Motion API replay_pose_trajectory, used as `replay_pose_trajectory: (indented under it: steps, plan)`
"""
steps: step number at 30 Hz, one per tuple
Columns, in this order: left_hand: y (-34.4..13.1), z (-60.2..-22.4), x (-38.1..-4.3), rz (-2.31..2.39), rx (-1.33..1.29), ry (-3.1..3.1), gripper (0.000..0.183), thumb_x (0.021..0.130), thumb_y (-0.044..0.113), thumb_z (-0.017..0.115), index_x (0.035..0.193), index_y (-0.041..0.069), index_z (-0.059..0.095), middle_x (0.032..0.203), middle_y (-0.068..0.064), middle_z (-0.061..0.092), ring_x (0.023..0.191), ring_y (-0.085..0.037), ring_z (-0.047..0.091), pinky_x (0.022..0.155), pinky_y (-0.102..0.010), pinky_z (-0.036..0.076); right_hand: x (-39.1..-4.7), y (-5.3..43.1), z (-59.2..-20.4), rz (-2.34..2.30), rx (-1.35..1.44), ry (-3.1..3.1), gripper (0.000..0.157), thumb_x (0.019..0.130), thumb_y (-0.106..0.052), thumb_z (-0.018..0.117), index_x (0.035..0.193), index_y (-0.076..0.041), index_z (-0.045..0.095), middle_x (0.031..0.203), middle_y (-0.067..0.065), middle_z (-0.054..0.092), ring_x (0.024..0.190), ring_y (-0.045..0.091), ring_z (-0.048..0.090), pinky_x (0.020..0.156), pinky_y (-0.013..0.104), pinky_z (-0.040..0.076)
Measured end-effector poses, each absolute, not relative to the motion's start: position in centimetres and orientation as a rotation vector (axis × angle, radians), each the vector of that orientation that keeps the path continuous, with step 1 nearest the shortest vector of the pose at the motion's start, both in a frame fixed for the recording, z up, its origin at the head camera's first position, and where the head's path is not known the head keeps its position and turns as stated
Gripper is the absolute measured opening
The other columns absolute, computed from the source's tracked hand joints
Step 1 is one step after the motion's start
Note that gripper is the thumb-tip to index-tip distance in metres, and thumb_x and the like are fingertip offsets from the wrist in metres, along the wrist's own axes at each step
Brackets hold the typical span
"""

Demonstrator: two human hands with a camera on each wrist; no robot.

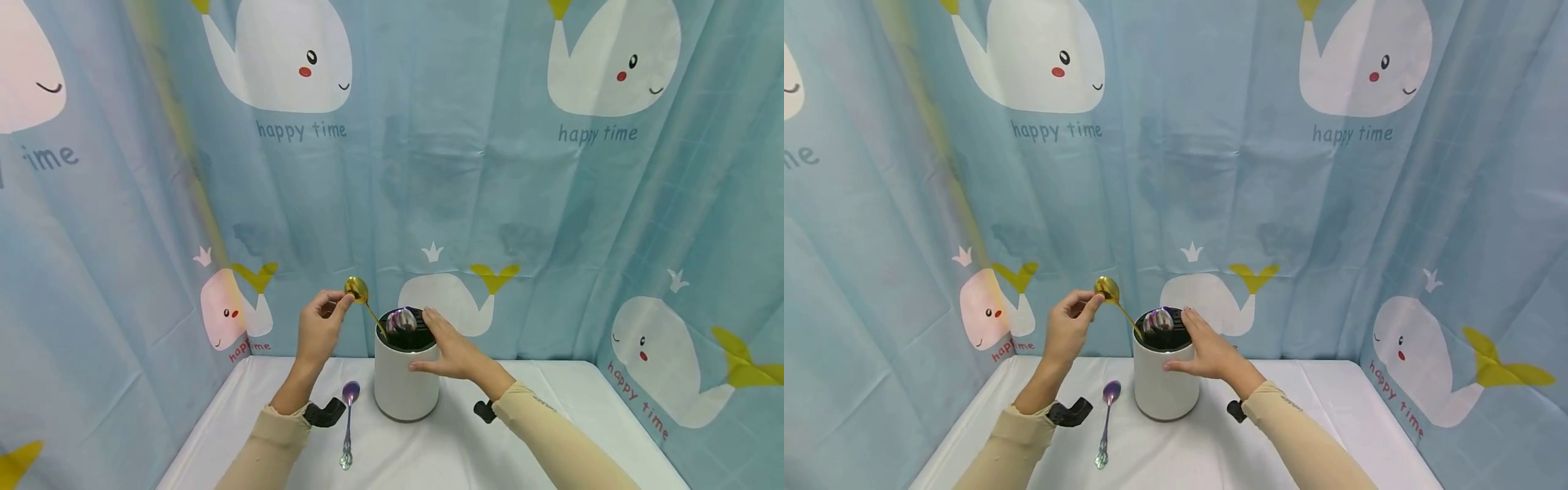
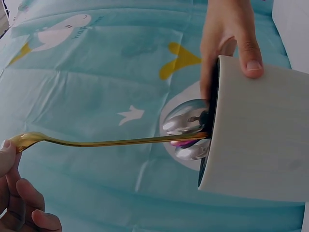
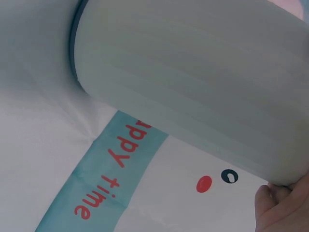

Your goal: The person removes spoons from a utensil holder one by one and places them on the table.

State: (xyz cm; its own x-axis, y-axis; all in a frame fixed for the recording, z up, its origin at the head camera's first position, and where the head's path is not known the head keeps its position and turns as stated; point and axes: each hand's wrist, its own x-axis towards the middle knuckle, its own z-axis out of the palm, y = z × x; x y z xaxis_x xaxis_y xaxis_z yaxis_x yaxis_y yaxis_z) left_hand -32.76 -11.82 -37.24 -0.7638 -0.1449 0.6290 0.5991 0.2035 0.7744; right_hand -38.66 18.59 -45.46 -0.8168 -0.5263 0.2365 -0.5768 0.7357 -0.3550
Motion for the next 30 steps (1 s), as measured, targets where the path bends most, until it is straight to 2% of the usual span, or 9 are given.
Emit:
replay_pose_trajectory:
  steps: [4,8,19,30]
  plan:
    - [-12.2,-37.2,-32.7,-1.658,-0.392,-1.807,0.018,0.102,0.017,0.077,0.103,-0.001,0.077,0.084,-0.003,0.065,0.07,-0.017,0.057,0.061,-0.021,0.045,-38.7,18.6,-45.4,0.648,0.907,-2.814,0.128,0.086,-0.08,0.072,0.173,-0.009,0.009,0.181,0.01,0.008,0.167,0.026,0.005,0.129,0.056,0.023]
    - [-12.5,-37.2,-32.6,-1.696,-0.36,-1.743,0.016,0.102,0.011,0.075,0.104,-0.006,0.075,0.079,0.004,0.063,0.069,-0.013,0.056,0.061,-0.02,0.045,-38.7,18.5,-45.3,0.653,0.921,-2.804,0.128,0.086,-0.079,0.072,0.173,-0.007,0.01,0.18,0.012,0.008,0.167,0.028,0.006,0.129,0.056,0.022]
    - [-14.0,-36.9,-32.2,-1.738,-0.323,-1.667,0.021,0.105,0.011,0.072,0.105,-0.011,0.072,0.078,0.001,0.061,0.069,-0.009,0.054,0.063,-0.019,0.046,-38.8,18.6,-45.4,0.648,0.919,-2.797,0.128,0.087,-0.078,0.073,0.172,-0.007,0.01,0.18,0.011,0.008,0.166,0.027,0.005,0.129,0.055,0.022]
    - [-15.5,-40.5,-32.3,-1.667,-0.206,-1.931,0.023,0.104,0.021,0.075,0.108,-0.001,0.077,0.079,0.004,0.063,0.071,-0.011,0.056,0.061,-0.022,0.043,-38.9,18.7,-45.7,0.657,0.918,-2.798,0.129,0.086,-0.08,0.072,0.172,-0.006,0.011,0.181,0.01,0.008,0.167,0.027,0.005,0.129,0.055,0.022]
